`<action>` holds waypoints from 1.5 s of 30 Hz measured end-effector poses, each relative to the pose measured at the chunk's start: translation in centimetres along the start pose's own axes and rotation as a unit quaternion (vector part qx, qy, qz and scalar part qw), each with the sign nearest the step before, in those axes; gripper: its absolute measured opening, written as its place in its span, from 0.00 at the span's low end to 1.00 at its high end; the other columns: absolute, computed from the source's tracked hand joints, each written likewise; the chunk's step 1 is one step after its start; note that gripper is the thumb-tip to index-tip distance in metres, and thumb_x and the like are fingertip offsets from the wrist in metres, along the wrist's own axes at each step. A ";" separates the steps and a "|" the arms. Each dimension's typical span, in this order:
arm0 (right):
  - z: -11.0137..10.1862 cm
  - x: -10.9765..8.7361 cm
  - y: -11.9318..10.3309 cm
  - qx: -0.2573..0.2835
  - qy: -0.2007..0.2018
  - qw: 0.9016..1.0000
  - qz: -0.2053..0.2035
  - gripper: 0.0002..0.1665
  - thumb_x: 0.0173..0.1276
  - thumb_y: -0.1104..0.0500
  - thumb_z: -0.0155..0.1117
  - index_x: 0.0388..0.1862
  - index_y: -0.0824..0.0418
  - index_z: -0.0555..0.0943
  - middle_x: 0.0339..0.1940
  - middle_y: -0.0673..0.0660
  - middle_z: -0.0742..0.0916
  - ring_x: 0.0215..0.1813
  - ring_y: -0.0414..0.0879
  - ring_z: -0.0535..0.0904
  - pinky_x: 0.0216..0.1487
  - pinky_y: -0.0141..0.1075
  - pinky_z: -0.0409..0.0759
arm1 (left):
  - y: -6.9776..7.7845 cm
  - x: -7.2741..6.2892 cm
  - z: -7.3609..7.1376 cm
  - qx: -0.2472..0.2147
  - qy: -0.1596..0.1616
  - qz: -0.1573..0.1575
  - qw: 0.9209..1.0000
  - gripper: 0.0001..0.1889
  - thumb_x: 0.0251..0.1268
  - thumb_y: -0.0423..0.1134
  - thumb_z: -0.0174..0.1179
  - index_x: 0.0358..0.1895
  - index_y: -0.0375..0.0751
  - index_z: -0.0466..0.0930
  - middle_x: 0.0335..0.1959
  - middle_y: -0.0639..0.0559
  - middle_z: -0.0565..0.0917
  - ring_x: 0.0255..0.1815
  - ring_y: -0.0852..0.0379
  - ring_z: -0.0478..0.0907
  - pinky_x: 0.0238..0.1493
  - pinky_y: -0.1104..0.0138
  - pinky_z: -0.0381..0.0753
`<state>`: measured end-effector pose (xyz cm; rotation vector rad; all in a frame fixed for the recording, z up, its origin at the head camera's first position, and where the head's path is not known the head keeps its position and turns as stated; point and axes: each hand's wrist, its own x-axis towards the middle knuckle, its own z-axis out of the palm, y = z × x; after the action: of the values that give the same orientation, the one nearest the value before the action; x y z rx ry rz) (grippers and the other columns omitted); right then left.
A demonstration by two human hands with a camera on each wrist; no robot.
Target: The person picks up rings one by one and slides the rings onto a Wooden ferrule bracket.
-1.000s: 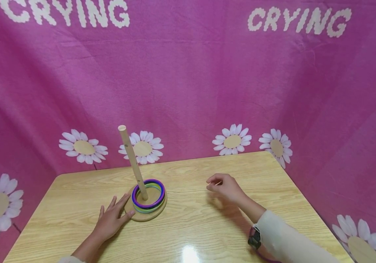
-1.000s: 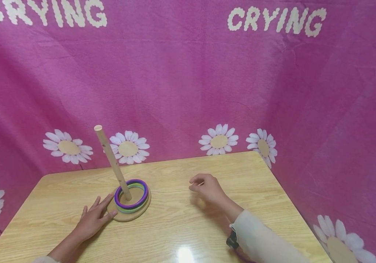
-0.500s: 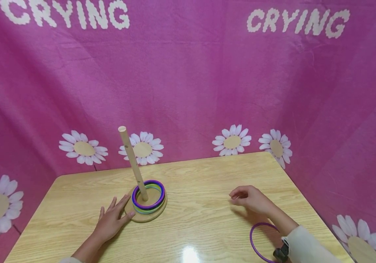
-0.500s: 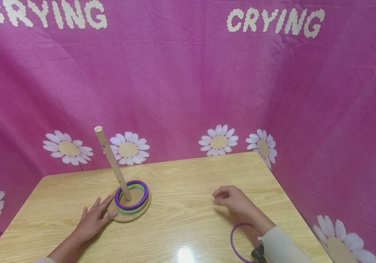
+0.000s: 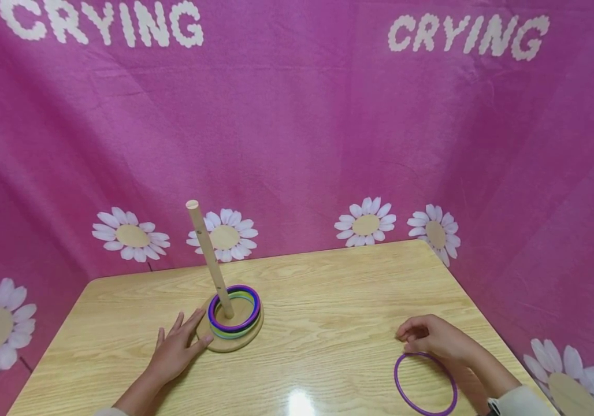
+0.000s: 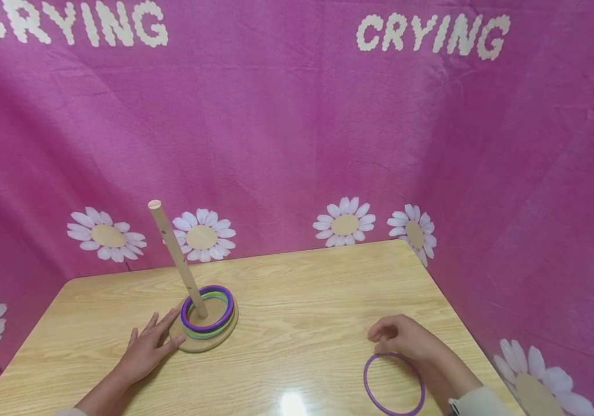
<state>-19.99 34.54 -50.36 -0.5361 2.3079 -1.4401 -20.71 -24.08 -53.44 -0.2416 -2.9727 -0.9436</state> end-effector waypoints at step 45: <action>1.1 3.8 -1.4 -0.033 0.017 0.999 0.007 0.05 0.65 0.68 0.71 0.39 0.69 0.85 0.30 0.56 0.85 0.32 0.37 0.76 0.33 0.28 0.76 | 0.2 -0.1 -0.1 0.002 0.002 0.004 1.000 0.39 0.74 0.58 0.60 0.80 0.43 0.62 0.80 0.41 0.63 0.82 0.28 0.47 0.70 0.23 0.31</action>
<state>-22.53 31.21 -49.95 -0.5168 2.3890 -1.3816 -20.58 -24.01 -53.21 -0.2505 -2.9674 -0.9368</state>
